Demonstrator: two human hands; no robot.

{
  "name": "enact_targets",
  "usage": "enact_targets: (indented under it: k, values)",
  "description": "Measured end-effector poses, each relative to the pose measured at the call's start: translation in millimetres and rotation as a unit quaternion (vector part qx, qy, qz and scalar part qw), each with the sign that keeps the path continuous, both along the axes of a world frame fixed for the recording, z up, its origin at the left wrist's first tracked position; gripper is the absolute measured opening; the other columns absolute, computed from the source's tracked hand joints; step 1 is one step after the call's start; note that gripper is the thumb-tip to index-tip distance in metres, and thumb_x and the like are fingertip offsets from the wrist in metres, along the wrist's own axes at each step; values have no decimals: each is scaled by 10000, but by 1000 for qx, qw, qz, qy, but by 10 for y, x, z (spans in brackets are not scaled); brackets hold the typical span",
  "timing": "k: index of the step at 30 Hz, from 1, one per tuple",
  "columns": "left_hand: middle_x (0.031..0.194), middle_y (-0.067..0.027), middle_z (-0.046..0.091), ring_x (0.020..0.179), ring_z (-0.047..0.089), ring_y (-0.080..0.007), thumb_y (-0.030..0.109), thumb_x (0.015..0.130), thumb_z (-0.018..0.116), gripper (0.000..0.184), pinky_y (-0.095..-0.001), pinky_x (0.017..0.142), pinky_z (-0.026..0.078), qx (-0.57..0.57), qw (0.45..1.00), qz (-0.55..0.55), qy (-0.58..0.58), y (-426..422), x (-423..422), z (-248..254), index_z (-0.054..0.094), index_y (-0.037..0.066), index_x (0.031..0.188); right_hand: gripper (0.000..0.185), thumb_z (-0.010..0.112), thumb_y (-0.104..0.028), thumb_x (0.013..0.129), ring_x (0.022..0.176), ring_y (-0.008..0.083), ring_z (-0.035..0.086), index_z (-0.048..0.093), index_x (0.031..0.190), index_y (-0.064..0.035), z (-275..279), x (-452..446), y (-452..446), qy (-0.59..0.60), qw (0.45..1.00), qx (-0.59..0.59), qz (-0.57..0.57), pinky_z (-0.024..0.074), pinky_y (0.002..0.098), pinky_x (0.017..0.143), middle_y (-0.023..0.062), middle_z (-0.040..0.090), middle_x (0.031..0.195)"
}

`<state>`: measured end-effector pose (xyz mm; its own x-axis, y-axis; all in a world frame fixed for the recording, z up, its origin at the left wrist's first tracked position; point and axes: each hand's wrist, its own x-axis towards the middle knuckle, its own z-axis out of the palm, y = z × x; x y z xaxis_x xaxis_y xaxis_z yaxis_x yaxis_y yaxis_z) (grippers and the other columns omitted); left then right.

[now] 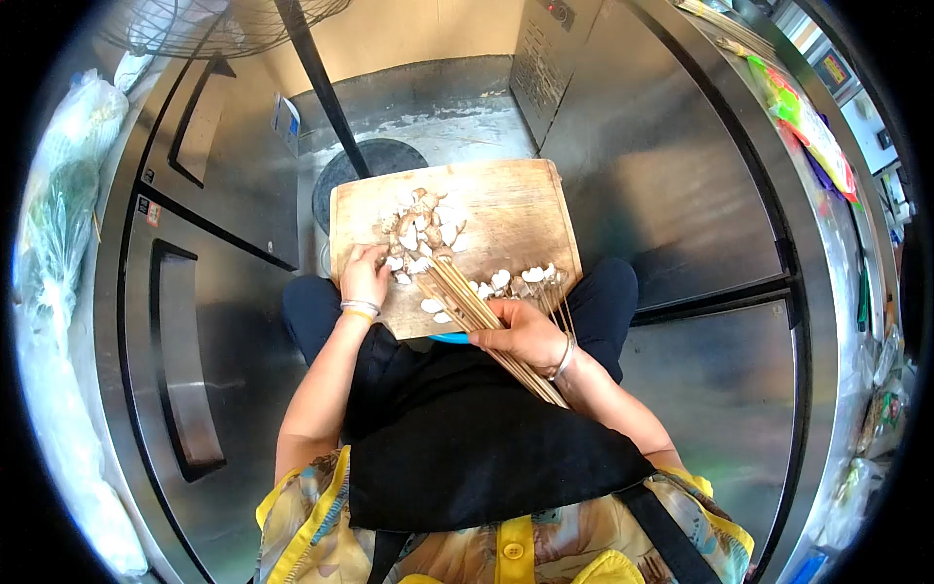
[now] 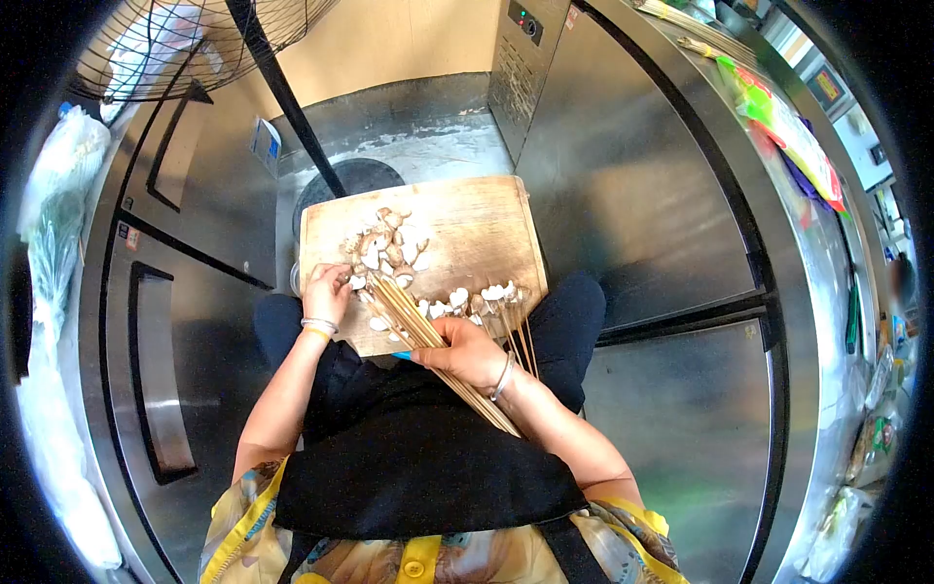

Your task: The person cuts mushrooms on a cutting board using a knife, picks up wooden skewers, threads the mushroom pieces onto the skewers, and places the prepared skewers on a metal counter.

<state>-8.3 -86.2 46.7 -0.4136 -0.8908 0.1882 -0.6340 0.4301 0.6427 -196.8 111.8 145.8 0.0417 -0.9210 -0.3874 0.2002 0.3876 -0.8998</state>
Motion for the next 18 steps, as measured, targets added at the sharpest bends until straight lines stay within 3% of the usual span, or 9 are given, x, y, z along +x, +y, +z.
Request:
enact_targets:
  k: [2, 9, 13, 15, 16, 18]
  values:
    - [972, -101, 567, 882, 579, -271, 22, 689, 651, 291, -351, 788, 475, -30, 993, -51, -106, -64, -12, -16, 628, 60, 976, 199, 701, -127, 767, 621, 52, 491, 606, 888, -1, -20, -3, 4, -5, 1000, 0, 0, 407, 204, 560, -16, 577, 709]
    - [965, -116, 564, 946, 546, -320, 34, 679, 635, 273, -396, 815, 456, -71, 977, -103, -174, -96, -35, -83, 605, 74, 948, 212, 695, -137, 774, 635, 61, 497, 598, 909, -5, -57, -25, 23, 12, 1000, -8, -17, 419, 216, 576, -6, 578, 720]
    - [948, -121, 570, 869, 591, -263, 11, 699, 641, 230, -349, 752, 484, -134, 973, -109, -150, -50, -38, -12, 558, 55, 909, 248, 677, -143, 792, 670, 71, 504, 579, 961, 9, -6, 11, 22, 41, 998, -30, -27, 431, 222, 610, 11, 582, 754]
    - [822, -98, 572, 724, 590, -216, -13, 679, 663, 259, -312, 678, 491, 95, 995, -28, 25, -58, -20, -109, 500, 53, 869, 260, 671, -143, 798, 688, 76, 506, 571, 980, 15, 27, 7, 24, 47, 998, -27, -25, 435, 227, 625, 19, 583, 771]
    - [803, -63, 589, 648, 566, -121, -21, 719, 669, 273, -244, 618, 476, 148, 970, -42, 191, -47, -4, -175, 476, 64, 891, 268, 666, -140, 801, 703, 85, 509, 564, 992, 18, 77, -3, 24, 61, 998, -21, -21, 440, 236, 642, 27, 585, 781]
    - [842, -59, 598, 679, 567, -102, -16, 746, 657, 255, -235, 620, 474, 214, 941, -58, 256, 32, 78, -114, 469, 68, 895, 277, 661, -138, 803, 718, 93, 511, 557, 1004, 21, 69, 3, 29, 73, 997, -12, -17, 444, 246, 658, 36, 586, 791]
